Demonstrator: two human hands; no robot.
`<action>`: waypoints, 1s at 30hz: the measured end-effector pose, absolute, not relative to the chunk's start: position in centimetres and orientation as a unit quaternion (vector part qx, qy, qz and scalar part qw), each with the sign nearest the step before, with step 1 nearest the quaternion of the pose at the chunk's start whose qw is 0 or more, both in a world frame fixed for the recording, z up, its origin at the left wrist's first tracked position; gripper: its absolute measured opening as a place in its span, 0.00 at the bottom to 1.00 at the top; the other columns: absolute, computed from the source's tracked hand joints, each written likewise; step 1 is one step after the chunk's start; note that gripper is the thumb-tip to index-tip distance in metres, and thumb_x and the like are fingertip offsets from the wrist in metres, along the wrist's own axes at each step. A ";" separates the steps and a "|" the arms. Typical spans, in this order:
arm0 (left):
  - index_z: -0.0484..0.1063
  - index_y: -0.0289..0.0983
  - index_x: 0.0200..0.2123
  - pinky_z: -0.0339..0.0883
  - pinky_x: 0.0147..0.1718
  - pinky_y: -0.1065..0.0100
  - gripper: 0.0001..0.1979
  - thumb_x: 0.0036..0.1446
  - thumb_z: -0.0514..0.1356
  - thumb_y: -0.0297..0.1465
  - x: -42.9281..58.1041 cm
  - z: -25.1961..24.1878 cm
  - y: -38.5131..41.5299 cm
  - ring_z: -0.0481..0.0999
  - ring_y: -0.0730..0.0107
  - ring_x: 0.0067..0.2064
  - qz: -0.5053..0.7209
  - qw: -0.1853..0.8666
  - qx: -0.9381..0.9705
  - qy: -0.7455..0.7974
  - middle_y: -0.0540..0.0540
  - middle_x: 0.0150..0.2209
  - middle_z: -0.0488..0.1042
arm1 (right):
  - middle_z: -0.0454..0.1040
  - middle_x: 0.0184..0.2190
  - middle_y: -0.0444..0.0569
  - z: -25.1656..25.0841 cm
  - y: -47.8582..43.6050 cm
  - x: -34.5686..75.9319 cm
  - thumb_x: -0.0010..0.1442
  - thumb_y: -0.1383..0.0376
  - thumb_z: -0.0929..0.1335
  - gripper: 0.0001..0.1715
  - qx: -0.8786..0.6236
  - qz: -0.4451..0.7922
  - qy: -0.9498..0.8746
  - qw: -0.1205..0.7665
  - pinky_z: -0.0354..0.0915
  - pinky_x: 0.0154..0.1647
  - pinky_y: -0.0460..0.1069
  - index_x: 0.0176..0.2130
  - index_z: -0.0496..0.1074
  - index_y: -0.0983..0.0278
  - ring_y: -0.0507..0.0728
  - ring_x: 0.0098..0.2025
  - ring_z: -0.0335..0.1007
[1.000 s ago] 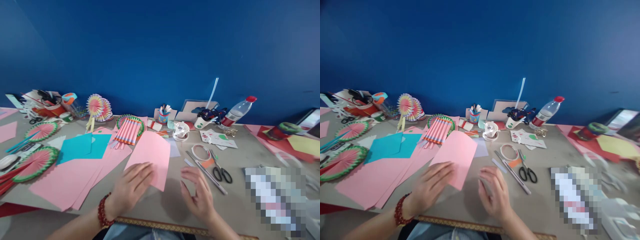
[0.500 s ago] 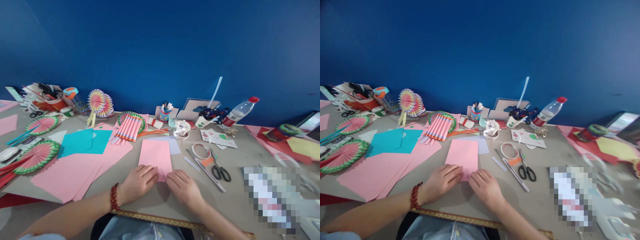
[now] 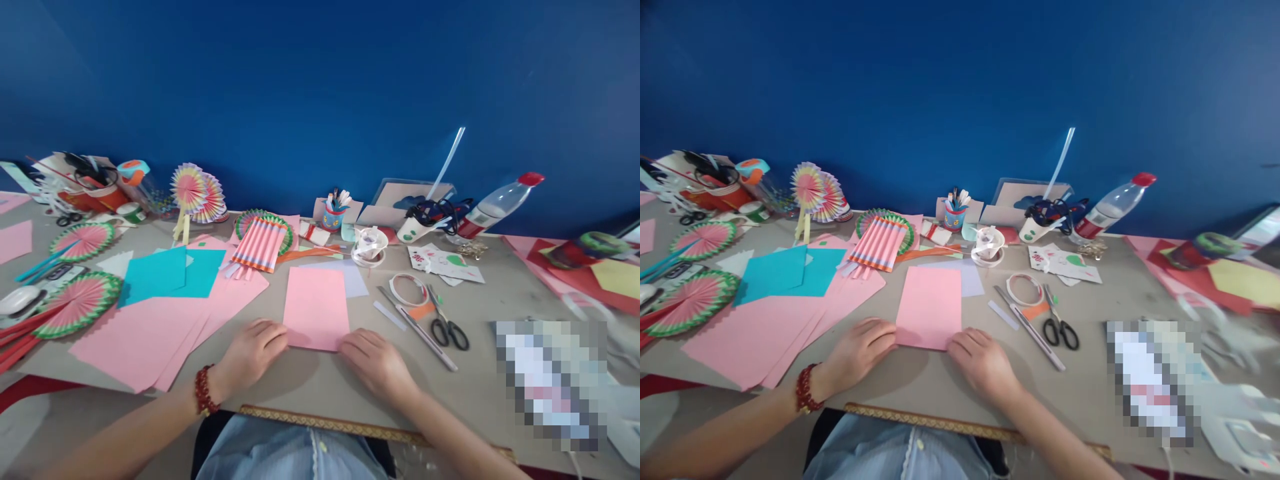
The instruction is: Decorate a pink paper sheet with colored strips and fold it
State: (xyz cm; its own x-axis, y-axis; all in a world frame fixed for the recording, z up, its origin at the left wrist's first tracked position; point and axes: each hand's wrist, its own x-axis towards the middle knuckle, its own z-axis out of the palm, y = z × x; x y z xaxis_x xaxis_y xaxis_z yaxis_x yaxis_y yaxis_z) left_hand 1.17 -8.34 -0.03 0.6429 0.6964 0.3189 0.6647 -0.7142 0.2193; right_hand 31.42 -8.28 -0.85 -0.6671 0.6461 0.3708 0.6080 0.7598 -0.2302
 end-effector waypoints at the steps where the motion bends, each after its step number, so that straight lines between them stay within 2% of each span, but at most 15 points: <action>1: 0.72 0.37 0.40 0.68 0.46 0.61 0.09 0.68 0.52 0.28 1.2 0.1 -8.4 0.73 0.65 0.43 0.194 0.058 0.901 0.384 0.45 0.42 0.75 | 0.77 0.36 0.51 -0.6 -8.2 31.4 0.68 0.69 0.62 0.11 -0.347 0.055 -0.910 0.218 0.66 0.42 0.52 0.42 0.73 0.64 0.56 0.39 0.70; 6: 0.71 0.37 0.36 0.67 0.43 0.64 0.09 0.68 0.53 0.31 1.3 0.5 -7.9 0.72 0.67 0.42 0.201 0.156 0.865 0.433 0.46 0.40 0.73 | 0.77 0.37 0.50 0.4 -7.6 31.2 0.68 0.66 0.63 0.10 -0.379 0.134 -0.888 0.223 0.66 0.44 0.52 0.41 0.74 0.62 0.56 0.40 0.71; 10: 0.72 0.37 0.34 0.64 0.43 0.64 0.09 0.67 0.56 0.31 1.3 1.1 -6.8 0.73 0.67 0.41 0.184 0.196 0.844 0.465 0.48 0.37 0.74 | 0.77 0.38 0.49 0.5 -7.0 31.2 0.69 0.64 0.63 0.11 -0.405 0.200 -0.865 0.219 0.66 0.45 0.52 0.39 0.74 0.61 0.56 0.42 0.72; 17: 0.70 0.36 0.30 0.61 0.42 0.64 0.10 0.65 0.57 0.31 1.8 1.9 -6.0 0.74 0.66 0.38 0.144 0.181 0.843 0.486 0.47 0.34 0.75 | 0.77 0.37 0.49 0.5 -6.4 30.0 0.68 0.65 0.64 0.08 -0.411 0.190 -0.871 0.190 0.63 0.46 0.52 0.40 0.73 0.62 0.56 0.41 0.72; 22: 0.72 0.37 0.31 0.60 0.39 0.67 0.10 0.65 0.58 0.33 1.6 2.6 -5.3 0.73 0.69 0.35 0.118 0.209 0.852 0.466 0.50 0.32 0.74 | 0.77 0.35 0.48 0.7 -5.5 29.2 0.67 0.66 0.64 0.08 -0.424 0.223 -0.862 0.166 0.63 0.43 0.51 0.37 0.73 0.62 0.56 0.38 0.72; 30: 0.72 0.38 0.32 0.58 0.38 0.68 0.07 0.64 0.58 0.31 1.4 2.7 -4.1 0.74 0.69 0.37 0.078 0.210 0.872 0.436 0.51 0.33 0.74 | 0.77 0.33 0.46 0.6 -5.0 28.9 0.67 0.65 0.65 0.09 -0.446 0.249 -0.846 0.155 0.62 0.41 0.50 0.35 0.72 0.62 0.55 0.37 0.71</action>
State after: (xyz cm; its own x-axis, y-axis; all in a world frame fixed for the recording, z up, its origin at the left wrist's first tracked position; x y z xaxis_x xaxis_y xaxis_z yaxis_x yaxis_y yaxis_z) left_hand 1.39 -4.12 2.73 0.6071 0.7932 -0.0463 0.7274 -0.5314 0.4342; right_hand 28.91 -5.05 0.59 -0.5545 0.8312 0.0412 0.6765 0.4790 -0.5593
